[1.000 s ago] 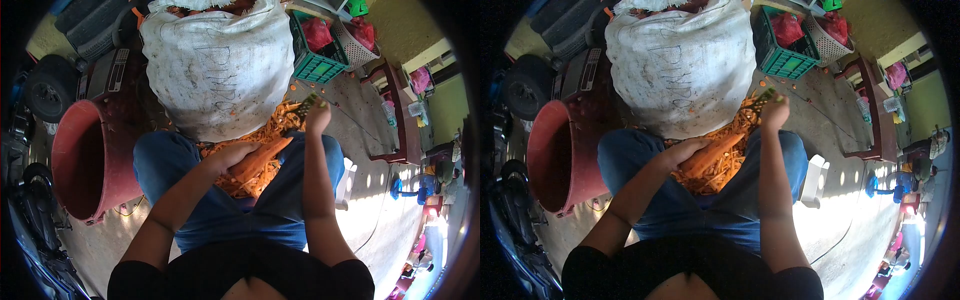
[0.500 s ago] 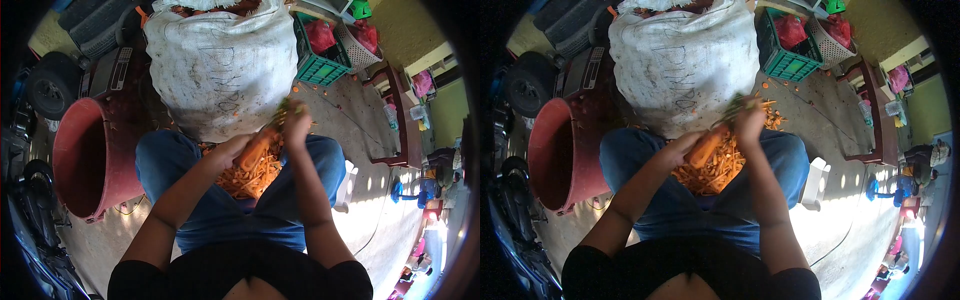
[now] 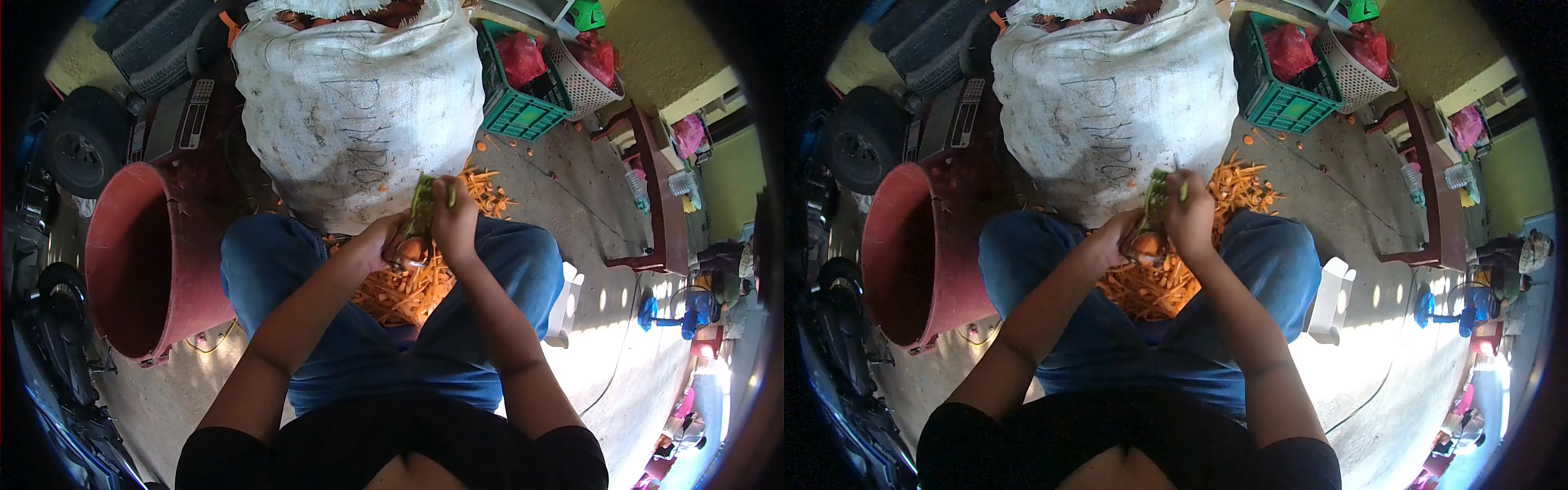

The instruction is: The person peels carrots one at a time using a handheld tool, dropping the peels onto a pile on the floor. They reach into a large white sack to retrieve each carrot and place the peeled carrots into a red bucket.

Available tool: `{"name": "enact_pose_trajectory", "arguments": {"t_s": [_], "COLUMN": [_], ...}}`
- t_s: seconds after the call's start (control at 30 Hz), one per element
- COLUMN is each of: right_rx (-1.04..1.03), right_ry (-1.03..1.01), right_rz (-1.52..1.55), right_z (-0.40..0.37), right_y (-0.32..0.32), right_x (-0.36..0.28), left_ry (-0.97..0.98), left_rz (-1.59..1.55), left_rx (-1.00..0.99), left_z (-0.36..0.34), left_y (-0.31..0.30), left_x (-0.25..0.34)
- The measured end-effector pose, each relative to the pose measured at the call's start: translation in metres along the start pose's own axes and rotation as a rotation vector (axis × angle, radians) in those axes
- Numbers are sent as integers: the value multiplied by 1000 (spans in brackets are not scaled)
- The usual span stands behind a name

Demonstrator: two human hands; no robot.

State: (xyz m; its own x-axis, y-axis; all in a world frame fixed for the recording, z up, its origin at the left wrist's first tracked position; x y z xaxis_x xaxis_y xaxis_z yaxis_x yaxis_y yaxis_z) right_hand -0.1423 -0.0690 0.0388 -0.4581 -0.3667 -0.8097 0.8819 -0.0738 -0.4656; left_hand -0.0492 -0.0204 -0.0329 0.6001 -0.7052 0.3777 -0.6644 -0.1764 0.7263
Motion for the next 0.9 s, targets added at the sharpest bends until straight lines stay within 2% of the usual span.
{"name": "enact_pose_trajectory", "arguments": {"t_s": [0.07, 0.13, 0.17, 0.2, 0.23, 0.27, 0.33, 0.37, 0.4, 0.43, 0.5, 0.57, 0.63, 0.7, 0.77, 0.8, 0.87, 0.9], "right_rx": [216, 404, 504, 542, 548, 510, 394, 330, 168, 115, 2, -4, 161, 445, 604, 614, 602, 536], "right_ry": [-63, 228, 228, 247, 246, 220, 187, 218, 342, 214, 60, 76, 48, 57, 245, 244, 212, 217], "right_rz": [16, -193, -310, -258, -261, -115, 216, 238, 356, 235, 107, 20, 49, -14, -222, -225, 69, 165], "right_z": [15, 43, 49, 52, 51, 48, 37, 29, 18, 11, -1, -1, 6, 32, 45, 46, 44, 40], "right_y": [-17, -52, -70, -80, -82, -80, -62, -47, -33, -23, -5, -4, -9, -44, -83, -88, -92, -84], "right_x": [26, 73, 75, 79, 80, 81, 63, 56, 31, 16, -3, -6, 22, 60, 83, 82, 83, 77], "left_ry": [8, -137, -141, -126, -108, -128, -101, -76, -22, -19, 8, -17, -65, -101, -149, -149, -122, -118], "left_rz": [57, 282, 286, 328, 370, 277, 194, 113, 142, 142, 69, 112, 181, 297, 416, 367, 150, 144], "left_rx": [-51, 20, 15, 12, 9, -60, -52, -36, 164, 170, 32, -29, -154, -166, -187, -165, -144, -148], "left_z": [-7, -16, -18, -20, -20, -19, -13, -10, -11, -9, -3, -5, -12, -20, -27, -29, -21, -16], "left_y": [4, 6, 9, 11, 13, 15, 13, 12, 8, 3, 1, 2, 10, 12, 19, 24, 26, 24], "left_x": [1, -7, -11, -14, -14, -13, -5, -1, 4, 3, 2, 2, 0, -8, -17, -16, -13, -10]}}
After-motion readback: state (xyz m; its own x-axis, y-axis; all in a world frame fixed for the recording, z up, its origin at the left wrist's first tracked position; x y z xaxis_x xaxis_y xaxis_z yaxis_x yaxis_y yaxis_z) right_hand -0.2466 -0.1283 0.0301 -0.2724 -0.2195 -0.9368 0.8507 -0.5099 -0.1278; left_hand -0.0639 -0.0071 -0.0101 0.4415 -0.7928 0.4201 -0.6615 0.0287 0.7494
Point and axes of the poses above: each hand's wrist, its own z-axis towards the middle knuckle, its own y-axis out of the palm, x = y × z, the point moved 5 cm from there along z, towards the middle knuckle, and after that the axes turned 3 degrees about -y, right-handed, at the moved point
